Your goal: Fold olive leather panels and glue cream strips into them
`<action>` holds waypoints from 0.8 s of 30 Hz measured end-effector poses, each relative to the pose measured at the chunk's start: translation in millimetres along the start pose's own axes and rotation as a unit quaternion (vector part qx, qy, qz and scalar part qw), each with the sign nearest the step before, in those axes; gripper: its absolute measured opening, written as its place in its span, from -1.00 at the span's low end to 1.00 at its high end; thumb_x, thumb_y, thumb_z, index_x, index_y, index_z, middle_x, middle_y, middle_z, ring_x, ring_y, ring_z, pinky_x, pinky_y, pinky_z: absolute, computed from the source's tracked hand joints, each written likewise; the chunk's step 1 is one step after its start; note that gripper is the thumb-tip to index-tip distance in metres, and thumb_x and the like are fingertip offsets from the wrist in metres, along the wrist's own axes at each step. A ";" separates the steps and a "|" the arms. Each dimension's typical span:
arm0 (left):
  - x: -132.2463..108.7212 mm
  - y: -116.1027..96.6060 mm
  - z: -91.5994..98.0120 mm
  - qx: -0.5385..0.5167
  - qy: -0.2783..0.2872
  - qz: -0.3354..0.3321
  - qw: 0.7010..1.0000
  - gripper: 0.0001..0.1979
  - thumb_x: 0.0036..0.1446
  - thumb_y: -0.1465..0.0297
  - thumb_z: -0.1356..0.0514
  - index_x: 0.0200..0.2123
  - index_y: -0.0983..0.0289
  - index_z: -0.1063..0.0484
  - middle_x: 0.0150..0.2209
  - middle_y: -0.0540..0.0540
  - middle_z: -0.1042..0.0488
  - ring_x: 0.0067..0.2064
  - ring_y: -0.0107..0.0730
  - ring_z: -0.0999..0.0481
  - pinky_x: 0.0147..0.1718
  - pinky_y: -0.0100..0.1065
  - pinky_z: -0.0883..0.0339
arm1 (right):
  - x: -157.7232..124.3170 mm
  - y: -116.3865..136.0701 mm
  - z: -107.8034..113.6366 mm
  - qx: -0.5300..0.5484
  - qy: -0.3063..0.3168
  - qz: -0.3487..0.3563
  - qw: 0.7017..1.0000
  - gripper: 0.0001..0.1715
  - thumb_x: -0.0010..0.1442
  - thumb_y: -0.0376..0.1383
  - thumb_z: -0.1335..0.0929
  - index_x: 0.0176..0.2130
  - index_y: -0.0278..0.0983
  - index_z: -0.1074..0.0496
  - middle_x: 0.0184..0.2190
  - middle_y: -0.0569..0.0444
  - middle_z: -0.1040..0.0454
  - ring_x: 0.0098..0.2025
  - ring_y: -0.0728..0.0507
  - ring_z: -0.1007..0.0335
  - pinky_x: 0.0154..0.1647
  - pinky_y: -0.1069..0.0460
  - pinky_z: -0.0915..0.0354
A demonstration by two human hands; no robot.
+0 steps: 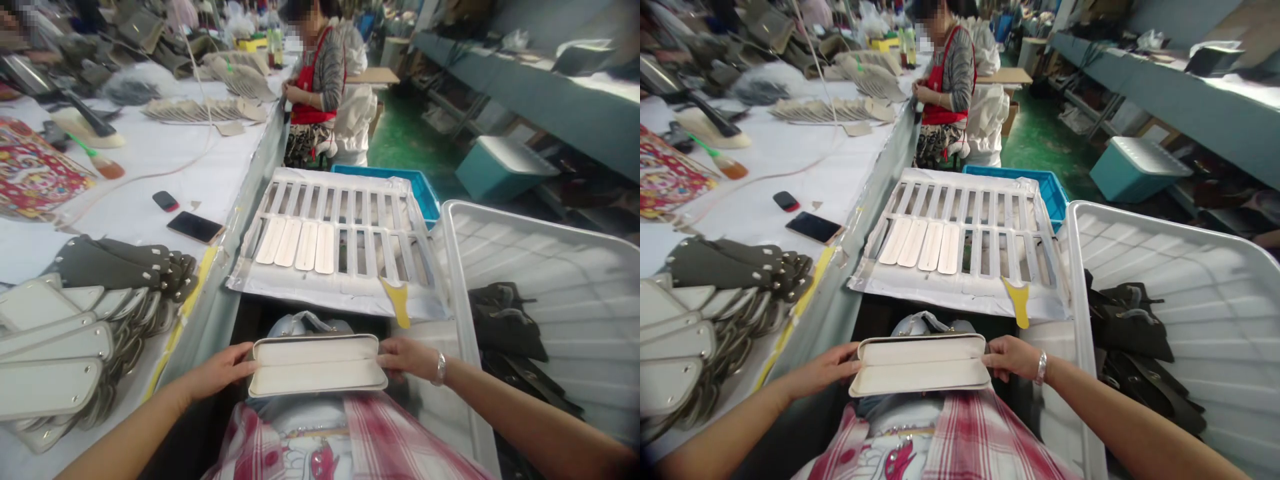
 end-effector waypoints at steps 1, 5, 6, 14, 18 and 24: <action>0.1 -6.6 6.0 0.048 -0.010 -0.002 0.999 -0.55 0.08 0.02 -0.04 -0.23 0.30 -0.32 -0.32 0.04 -0.37 -0.33 -0.36 -0.34 -0.38 -0.38 -0.25 | -2.2 0.3 2.0 -0.023 -0.005 0.006 1.000 -0.46 -0.12 0.10 -0.38 -0.55 -0.27 -0.17 -0.66 0.17 -0.33 -0.65 0.04 -0.22 -0.64 0.12 -0.08; 8.5 -67.8 20.1 0.207 -0.123 -0.077 0.968 -0.51 0.01 0.08 -0.15 -0.07 0.26 -0.31 -0.10 0.12 -0.40 -0.13 -0.23 -0.39 -0.17 -0.29 -0.29 | -15.4 27.0 17.1 -0.143 -0.109 0.110 0.977 -0.56 -0.10 -0.04 -0.42 -0.38 -0.29 -0.28 -0.49 0.08 -0.43 -0.45 -0.05 -0.35 -0.49 0.08 -0.24; 14.4 -89.1 13.2 0.221 -0.125 -0.120 0.960 -0.46 0.03 0.12 -0.16 0.04 0.23 -0.24 0.03 0.14 -0.34 -0.02 -0.21 -0.35 -0.08 -0.28 -0.26 | -19.5 38.1 19.7 -0.157 -0.145 0.147 0.966 -0.54 -0.10 -0.08 -0.43 -0.28 -0.30 -0.30 -0.39 0.04 -0.45 -0.37 -0.08 -0.38 -0.41 0.07 -0.29; 75.2 -173.2 -77.8 0.286 0.080 -0.248 0.922 -0.47 -0.06 0.51 -0.09 0.06 0.20 -0.32 -0.03 0.04 -0.45 -0.14 -0.30 -0.46 -0.15 -0.38 -0.28 | -28.4 83.7 -8.2 -0.336 -0.186 0.267 0.884 -0.74 0.02 -0.31 -0.33 -0.21 -0.25 -0.44 -0.34 0.07 -0.49 -0.32 -0.09 -0.39 -0.26 0.04 -0.26; 79.3 -167.7 -80.2 0.293 0.073 -0.257 0.918 -0.52 -0.03 0.52 -0.06 0.02 0.20 -0.37 -0.11 0.03 -0.50 -0.18 -0.31 -0.47 -0.18 -0.39 -0.28 | -33.3 73.0 -13.4 -0.350 -0.194 0.286 0.870 -0.67 0.14 -0.23 -0.27 -0.10 -0.25 -0.43 -0.23 0.01 -0.51 -0.23 -0.12 -0.41 -0.17 0.02 -0.27; 82.8 -161.8 -82.6 0.296 0.067 -0.251 0.919 -0.60 0.10 0.46 -0.02 0.02 0.22 -0.38 -0.04 0.06 -0.47 -0.06 -0.31 -0.44 -0.05 -0.35 -0.23 | -33.9 66.8 -19.3 -0.375 -0.209 0.324 0.843 -0.57 0.29 -0.20 -0.10 -0.08 -0.25 -0.43 -0.15 -0.01 -0.50 -0.13 -0.13 -0.42 -0.06 -0.03 -0.30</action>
Point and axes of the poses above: each hand's wrist, its own x-axis towards the middle knuckle, its own z-axis out of the back of the hand, y = z × x, the point moved 6 cm from there along x, towards the middle knuckle
